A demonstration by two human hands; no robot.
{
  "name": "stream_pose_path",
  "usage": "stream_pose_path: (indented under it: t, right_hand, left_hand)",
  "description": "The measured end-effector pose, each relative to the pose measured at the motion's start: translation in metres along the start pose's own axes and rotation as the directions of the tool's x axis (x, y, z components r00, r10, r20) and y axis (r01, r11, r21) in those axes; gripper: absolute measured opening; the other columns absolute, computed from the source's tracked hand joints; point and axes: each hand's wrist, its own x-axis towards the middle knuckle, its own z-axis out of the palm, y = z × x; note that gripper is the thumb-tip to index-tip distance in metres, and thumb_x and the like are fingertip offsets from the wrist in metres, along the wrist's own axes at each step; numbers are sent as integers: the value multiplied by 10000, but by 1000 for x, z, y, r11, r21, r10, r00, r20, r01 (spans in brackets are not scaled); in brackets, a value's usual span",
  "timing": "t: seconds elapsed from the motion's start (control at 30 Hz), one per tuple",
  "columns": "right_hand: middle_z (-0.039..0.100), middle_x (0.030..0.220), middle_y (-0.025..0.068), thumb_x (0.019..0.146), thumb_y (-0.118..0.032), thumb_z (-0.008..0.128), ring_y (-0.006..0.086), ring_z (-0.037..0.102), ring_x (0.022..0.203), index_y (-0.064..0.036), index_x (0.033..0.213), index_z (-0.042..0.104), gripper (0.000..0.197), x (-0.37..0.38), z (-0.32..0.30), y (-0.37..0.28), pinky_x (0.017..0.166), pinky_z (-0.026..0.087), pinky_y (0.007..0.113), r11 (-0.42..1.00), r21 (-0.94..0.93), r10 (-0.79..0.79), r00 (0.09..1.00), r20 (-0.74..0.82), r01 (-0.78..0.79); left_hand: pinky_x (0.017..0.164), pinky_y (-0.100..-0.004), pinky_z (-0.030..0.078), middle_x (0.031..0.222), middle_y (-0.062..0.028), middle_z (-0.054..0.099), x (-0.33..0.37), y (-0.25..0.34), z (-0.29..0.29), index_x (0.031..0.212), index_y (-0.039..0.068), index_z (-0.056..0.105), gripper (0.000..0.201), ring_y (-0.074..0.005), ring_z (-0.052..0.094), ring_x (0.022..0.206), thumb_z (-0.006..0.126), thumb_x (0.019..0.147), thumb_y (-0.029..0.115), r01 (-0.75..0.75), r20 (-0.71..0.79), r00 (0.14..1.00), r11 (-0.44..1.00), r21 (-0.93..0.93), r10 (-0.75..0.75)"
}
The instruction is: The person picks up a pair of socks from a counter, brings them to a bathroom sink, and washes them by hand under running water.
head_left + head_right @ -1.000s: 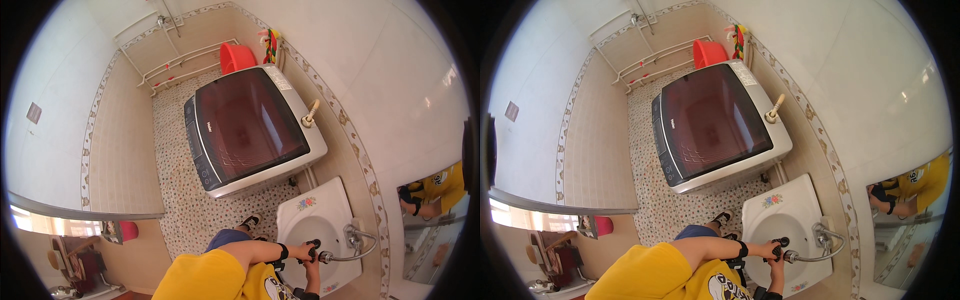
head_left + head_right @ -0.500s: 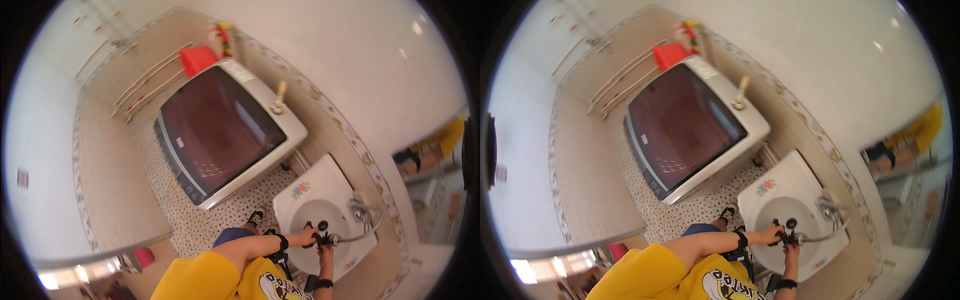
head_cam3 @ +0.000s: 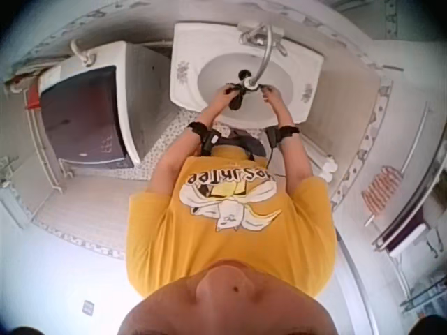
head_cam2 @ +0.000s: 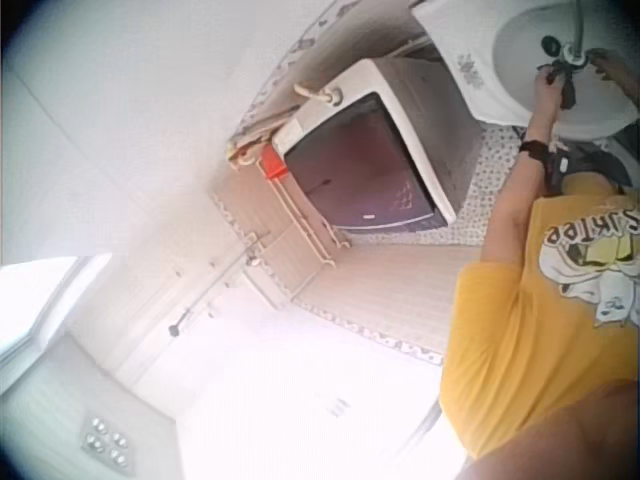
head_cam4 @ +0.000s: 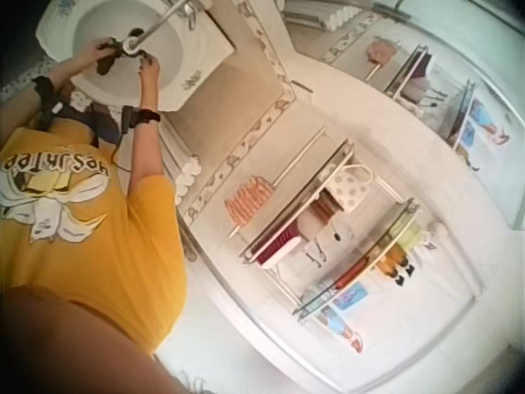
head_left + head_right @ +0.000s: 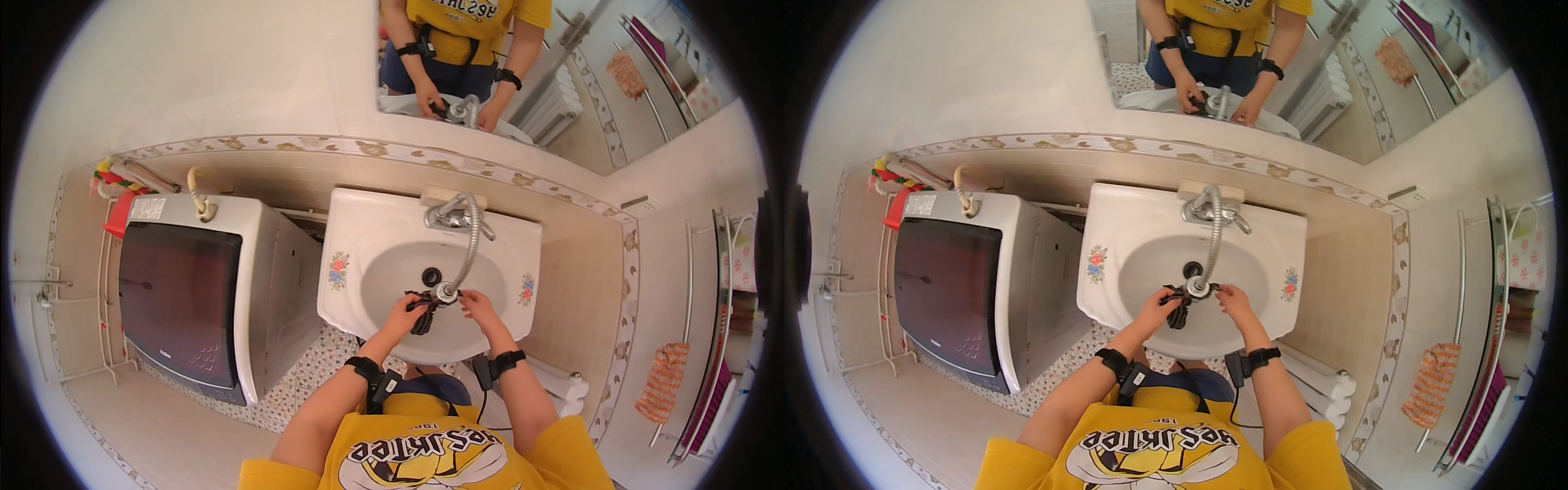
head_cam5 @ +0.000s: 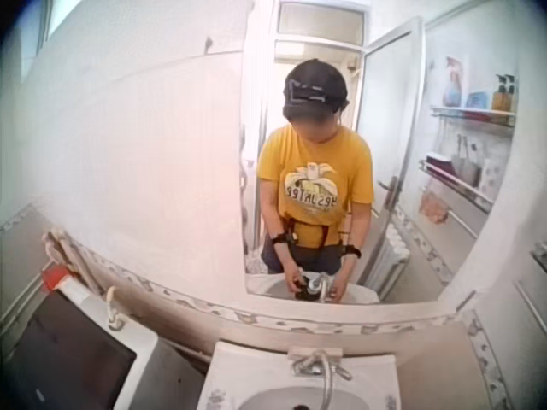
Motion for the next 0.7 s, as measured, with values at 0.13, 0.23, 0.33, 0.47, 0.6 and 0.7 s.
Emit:
stream_pose_path:
  t: [0.13, 0.23, 0.33, 0.47, 0.6, 0.7]
  right_hand:
    - [591, 938, 71, 839, -253, 517, 144, 557, 754, -58, 1201, 465, 414, 23, -13, -33, 615, 461, 264, 986, 72, -146, 985, -90, 153]
    - [595, 939, 80, 849, -267, 511, 141, 558, 741, -49, 1170, 469, 390, 35, -19, -64, 597, 457, 259, 954, 163, -228, 963, -144, 250]
    - [612, 900, 78, 857, -273, 500, 137, 561, 694, -34, 1080, 506, 327, 49, -28, -83, 560, 445, 253, 931, 176, -286, 939, -188, 319]
    - [630, 819, 71, 866, -266, 483, 126, 560, 645, -13, 970, 532, 278, 57, -34, -97, 530, 433, 251, 960, 121, -234, 959, -158, 254]
    - [622, 679, 81, 880, -251, 448, 119, 545, 558, 10, 864, 546, 280, 63, -36, -94, 501, 423, 251, 943, 1, -326, 927, -183, 332]
    - [607, 622, 97, 887, -236, 424, 131, 536, 502, 25, 819, 543, 294, 65, -37, -94, 485, 426, 257, 931, -17, -360, 910, -206, 364]
  left_hand:
    - [657, -302, 408, 755, -96, 529, 7, -15, 7, 845, 4, 554, 173, -193, 492, 693, 618, 767, 144, 115, -157, 982, 992, 54, -105]
    - [751, -326, 386, 879, -145, 454, 5, -16, 20, 870, 7, 543, 239, -269, 444, 785, 648, 736, 174, 114, -294, 954, 978, 174, -59]
    - [785, -335, 384, 925, -156, 446, 8, -11, 30, 890, 10, 545, 251, -289, 447, 841, 651, 730, 172, 83, -328, 945, 965, 248, 3]
    - [803, -349, 390, 928, -148, 448, 17, -20, 33, 929, 13, 559, 264, -295, 462, 865, 648, 726, 155, 52, -301, 953, 966, 255, 28]
    - [772, -333, 410, 908, -144, 520, 22, -13, 43, 955, 19, 583, 251, -274, 506, 840, 630, 727, 114, 119, -297, 954, 956, 267, -36]
    - [711, -322, 432, 817, -148, 597, 18, 21, 50, 933, 15, 605, 209, -263, 546, 758, 597, 730, 61, 131, -225, 969, 983, 126, -100]
